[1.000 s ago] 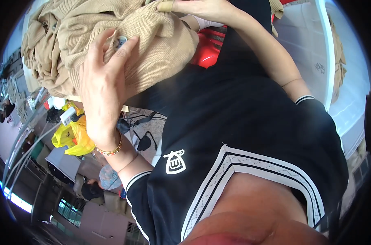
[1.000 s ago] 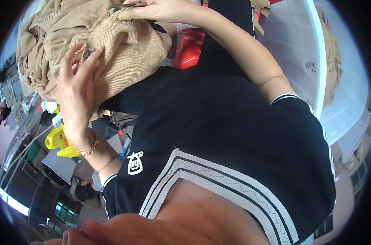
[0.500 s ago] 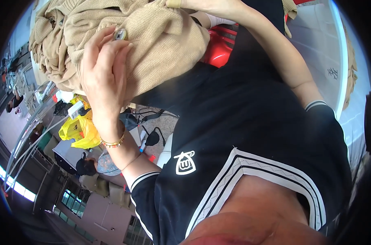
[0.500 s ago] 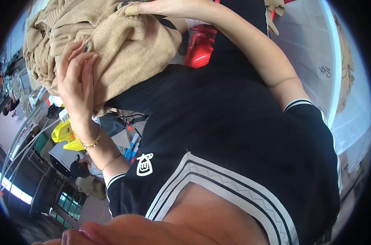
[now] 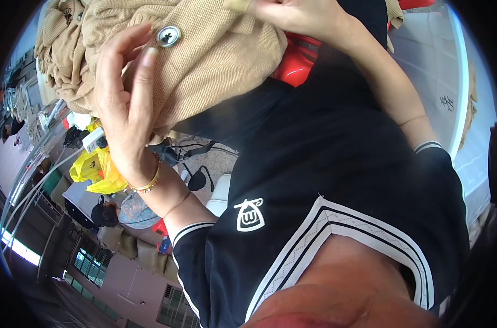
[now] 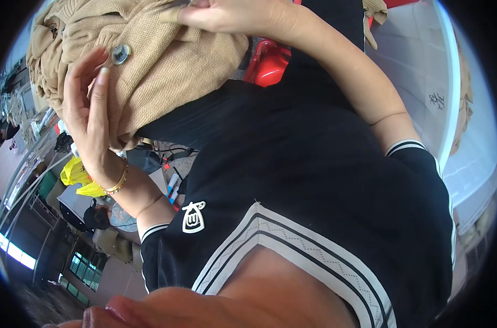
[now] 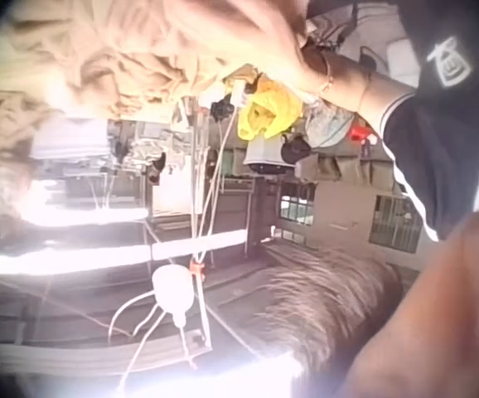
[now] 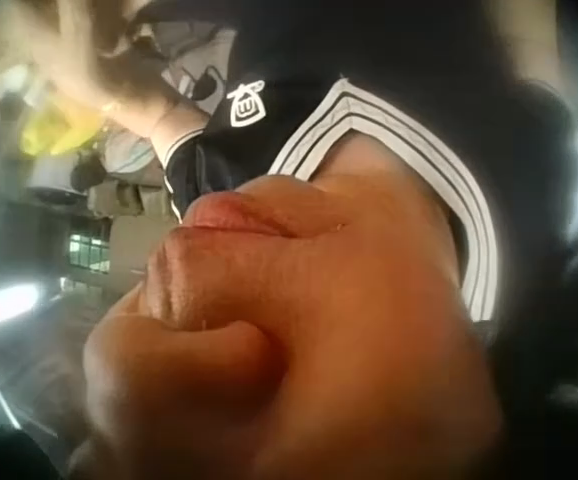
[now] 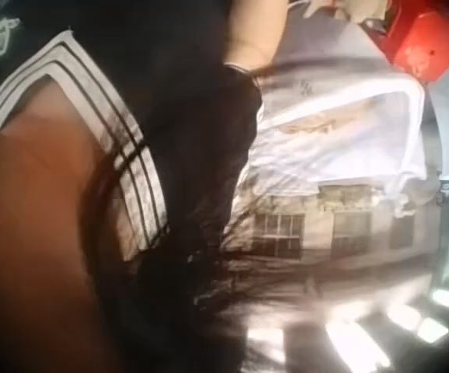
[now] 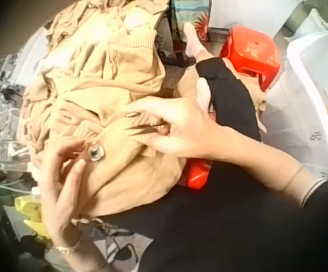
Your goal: Trimming loose threads from buttons on a tan sweater using small snips.
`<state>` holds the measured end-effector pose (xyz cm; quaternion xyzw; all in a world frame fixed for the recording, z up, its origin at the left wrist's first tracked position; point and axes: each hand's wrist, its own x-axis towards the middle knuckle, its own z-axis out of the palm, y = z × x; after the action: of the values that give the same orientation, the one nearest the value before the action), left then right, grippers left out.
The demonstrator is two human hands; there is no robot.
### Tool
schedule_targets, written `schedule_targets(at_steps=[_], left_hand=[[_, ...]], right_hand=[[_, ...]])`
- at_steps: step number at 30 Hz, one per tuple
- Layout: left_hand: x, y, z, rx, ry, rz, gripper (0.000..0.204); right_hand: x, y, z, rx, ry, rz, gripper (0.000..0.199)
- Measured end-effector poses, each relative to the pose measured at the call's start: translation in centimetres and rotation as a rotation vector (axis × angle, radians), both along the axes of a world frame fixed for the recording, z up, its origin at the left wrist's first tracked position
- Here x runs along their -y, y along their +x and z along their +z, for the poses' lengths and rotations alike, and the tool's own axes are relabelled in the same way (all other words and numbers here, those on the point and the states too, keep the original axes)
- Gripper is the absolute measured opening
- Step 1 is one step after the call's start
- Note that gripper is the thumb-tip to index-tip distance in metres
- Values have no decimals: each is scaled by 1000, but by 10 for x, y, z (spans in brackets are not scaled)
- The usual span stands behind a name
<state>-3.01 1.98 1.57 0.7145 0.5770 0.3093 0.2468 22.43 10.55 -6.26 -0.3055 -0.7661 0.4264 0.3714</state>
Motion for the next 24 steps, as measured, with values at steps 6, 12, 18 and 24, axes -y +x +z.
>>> schedule_targets(at_steps=[6, 12, 18, 24], left_hand=[[4, 8, 12, -383, 217, -21, 30], [14, 19, 1, -460, 220, 104, 24], [15, 20, -7, -339, 246, 144, 13], [16, 14, -13, -100, 201, 183, 10]], right_hand=[[15, -15, 13, -5, 290, 50, 55], [20, -35, 32, 246, 369, 97, 49], [18, -49, 33, 245, 239, 49, 34], [14, -60, 23, 151, 69, 19, 17]])
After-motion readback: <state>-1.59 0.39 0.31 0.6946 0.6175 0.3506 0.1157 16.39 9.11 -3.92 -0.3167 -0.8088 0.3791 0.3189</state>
